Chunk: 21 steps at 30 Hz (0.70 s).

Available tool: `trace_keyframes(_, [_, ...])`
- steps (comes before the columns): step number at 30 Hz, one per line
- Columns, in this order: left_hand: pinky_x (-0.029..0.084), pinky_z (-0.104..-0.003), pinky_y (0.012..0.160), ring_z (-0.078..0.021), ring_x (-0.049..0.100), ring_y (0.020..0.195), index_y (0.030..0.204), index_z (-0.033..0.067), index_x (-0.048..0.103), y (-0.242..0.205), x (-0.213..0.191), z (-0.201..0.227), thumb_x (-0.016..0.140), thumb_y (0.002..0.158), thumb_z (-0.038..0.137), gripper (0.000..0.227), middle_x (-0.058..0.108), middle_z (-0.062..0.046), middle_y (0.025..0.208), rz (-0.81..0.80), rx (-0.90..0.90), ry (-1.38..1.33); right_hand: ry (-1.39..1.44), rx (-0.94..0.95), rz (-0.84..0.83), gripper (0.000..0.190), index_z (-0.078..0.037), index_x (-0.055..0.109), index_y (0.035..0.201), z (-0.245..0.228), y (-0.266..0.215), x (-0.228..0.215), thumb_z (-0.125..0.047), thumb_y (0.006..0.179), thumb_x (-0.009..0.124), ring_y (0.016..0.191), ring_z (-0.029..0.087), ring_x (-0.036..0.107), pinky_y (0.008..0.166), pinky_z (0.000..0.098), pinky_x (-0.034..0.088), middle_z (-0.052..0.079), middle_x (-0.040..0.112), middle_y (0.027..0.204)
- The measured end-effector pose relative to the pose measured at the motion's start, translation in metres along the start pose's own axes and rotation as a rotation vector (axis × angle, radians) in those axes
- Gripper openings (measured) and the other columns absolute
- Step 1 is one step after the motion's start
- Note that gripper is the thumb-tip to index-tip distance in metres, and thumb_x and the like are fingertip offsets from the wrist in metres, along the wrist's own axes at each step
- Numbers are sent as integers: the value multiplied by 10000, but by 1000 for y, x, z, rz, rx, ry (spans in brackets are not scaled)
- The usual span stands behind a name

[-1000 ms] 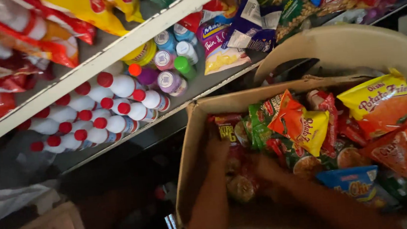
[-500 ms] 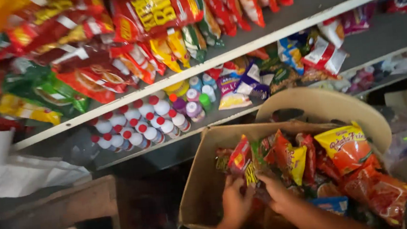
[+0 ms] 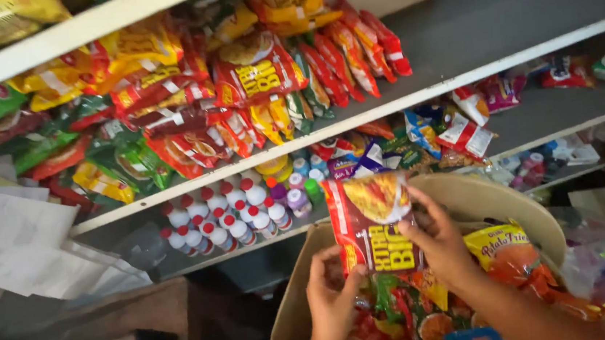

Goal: Stocking and organizing snack bags on a grocery store shelf from a cardboard box.

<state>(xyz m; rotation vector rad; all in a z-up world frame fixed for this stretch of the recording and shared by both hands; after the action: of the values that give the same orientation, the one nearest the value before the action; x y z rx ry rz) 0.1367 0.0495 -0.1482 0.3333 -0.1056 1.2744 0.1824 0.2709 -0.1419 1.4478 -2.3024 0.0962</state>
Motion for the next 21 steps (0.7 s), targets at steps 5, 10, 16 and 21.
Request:
trace_keyframes(5, [552, -403, 963, -336, 632, 1187, 1150, 79, 672, 38, 36, 160, 883, 715, 96, 484, 587, -191, 1312, -40, 678, 557, -89, -220, -22, 524, -25, 492, 1439, -66, 67, 37, -56, 952, 683, 1107, 144, 643, 950, 323, 545, 102, 671, 1248])
trace_keyframes(10, [579, -403, 924, -338, 640, 1196, 1111, 64, 707, 100, 45, 230, 900, 754, 120, 409, 595, -174, 1341, -37, 937, 728, -121, -365, -102, 478, 11, 547, 1432, -148, 127, 109, -72, 986, 694, 1099, 127, 641, 962, 306, 548, 76, 673, 1236])
trace_keyframes(16, [592, -399, 816, -330, 711, 1022, 1114, 79, 721, 189, 28, 252, 774, 854, 57, 266, 637, -133, 1329, 63, 990, 914, -143, -444, -305, 546, -13, 565, 1452, -163, 197, 169, -46, 932, 725, 1128, 109, 644, 993, 275, 536, 61, 670, 1291])
trace_keyframes(21, [585, -432, 747, -341, 700, 935, 1186, 88, 725, 235, 24, 243, 661, 876, 47, 319, 641, -142, 1271, 19, 1099, 1348, -564, -692, -275, 485, -48, 641, 1381, -158, 242, 190, -101, 916, 771, 1178, 172, 638, 1018, 328, 506, 108, 692, 1317])
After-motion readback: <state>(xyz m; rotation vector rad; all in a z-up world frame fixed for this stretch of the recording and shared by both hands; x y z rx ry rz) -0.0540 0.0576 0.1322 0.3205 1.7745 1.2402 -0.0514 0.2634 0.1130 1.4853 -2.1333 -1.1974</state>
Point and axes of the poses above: each hand's wrist, its own y-axis towards the middle knuckle, its own x-axis out of the palm, z = x × y, the point moved 8 cm from there along y, towards the middle knuckle
